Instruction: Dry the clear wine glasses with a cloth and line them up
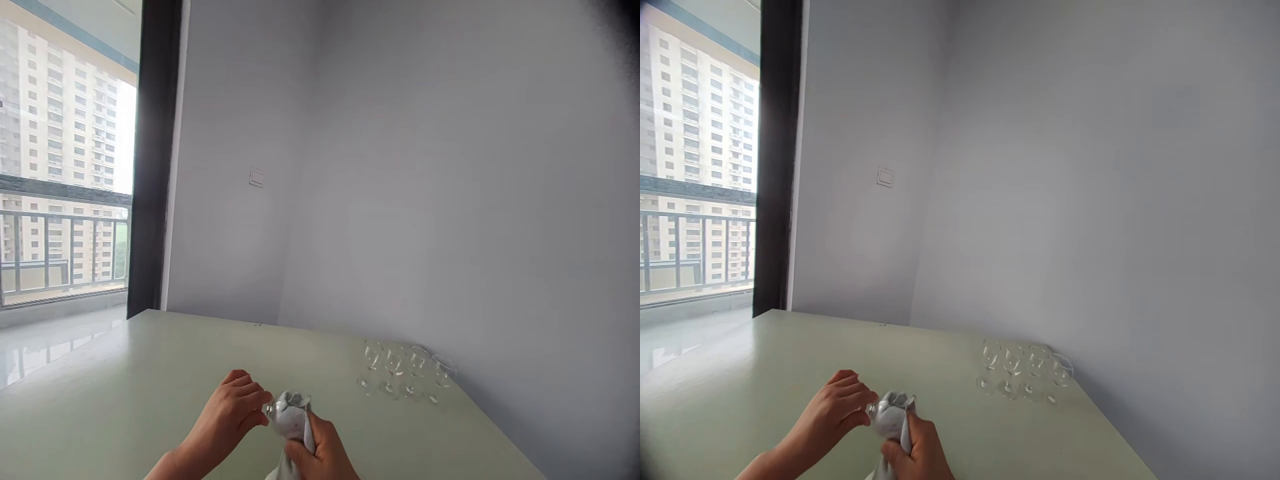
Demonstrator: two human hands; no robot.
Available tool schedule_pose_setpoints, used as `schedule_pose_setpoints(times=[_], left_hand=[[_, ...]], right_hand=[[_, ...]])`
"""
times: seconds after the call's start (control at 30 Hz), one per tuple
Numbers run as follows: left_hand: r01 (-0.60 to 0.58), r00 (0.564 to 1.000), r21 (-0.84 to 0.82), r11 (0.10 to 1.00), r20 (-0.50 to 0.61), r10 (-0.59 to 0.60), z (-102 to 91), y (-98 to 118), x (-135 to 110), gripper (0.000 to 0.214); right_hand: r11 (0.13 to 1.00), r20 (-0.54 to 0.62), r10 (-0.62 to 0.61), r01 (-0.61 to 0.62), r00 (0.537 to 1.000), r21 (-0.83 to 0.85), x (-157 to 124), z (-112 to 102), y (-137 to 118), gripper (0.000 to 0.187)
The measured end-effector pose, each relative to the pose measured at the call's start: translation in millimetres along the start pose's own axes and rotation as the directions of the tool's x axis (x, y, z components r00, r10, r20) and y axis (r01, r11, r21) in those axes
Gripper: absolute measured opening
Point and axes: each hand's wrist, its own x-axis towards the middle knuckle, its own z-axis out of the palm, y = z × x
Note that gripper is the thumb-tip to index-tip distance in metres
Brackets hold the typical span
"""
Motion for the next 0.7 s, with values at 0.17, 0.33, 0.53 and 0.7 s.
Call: schedule_pose_setpoints(times=[0.17,0.33,0.53,0.7], left_hand=[[0.014,0.997,0.143,0.99,-0.082,-0.002,8.6,5,-8,0.018],[-0.141,0.963,0.287,0.947,-0.181,0.199,13.6,6,-17,0.021],[-0.081,0.975,-0.056,0.995,0.201,0.091,-10.9,3,-15,0.012],[0.317,0.868,-0.402,0.859,0.488,-0.092,-17.4,14,-21,0.024]], right_hand=[[0.977,-0.055,0.094,-0.081,0.994,0.196,4,8,11,0.026],[0.818,0.028,0.238,-0.216,0.971,0.533,5,14,15,0.042],[0.925,0.156,-0.051,0.106,0.986,-0.366,-3,11,30,0.03],[0.687,0.389,-0.312,0.489,0.867,-0.538,-5,-17,27,0.01]])
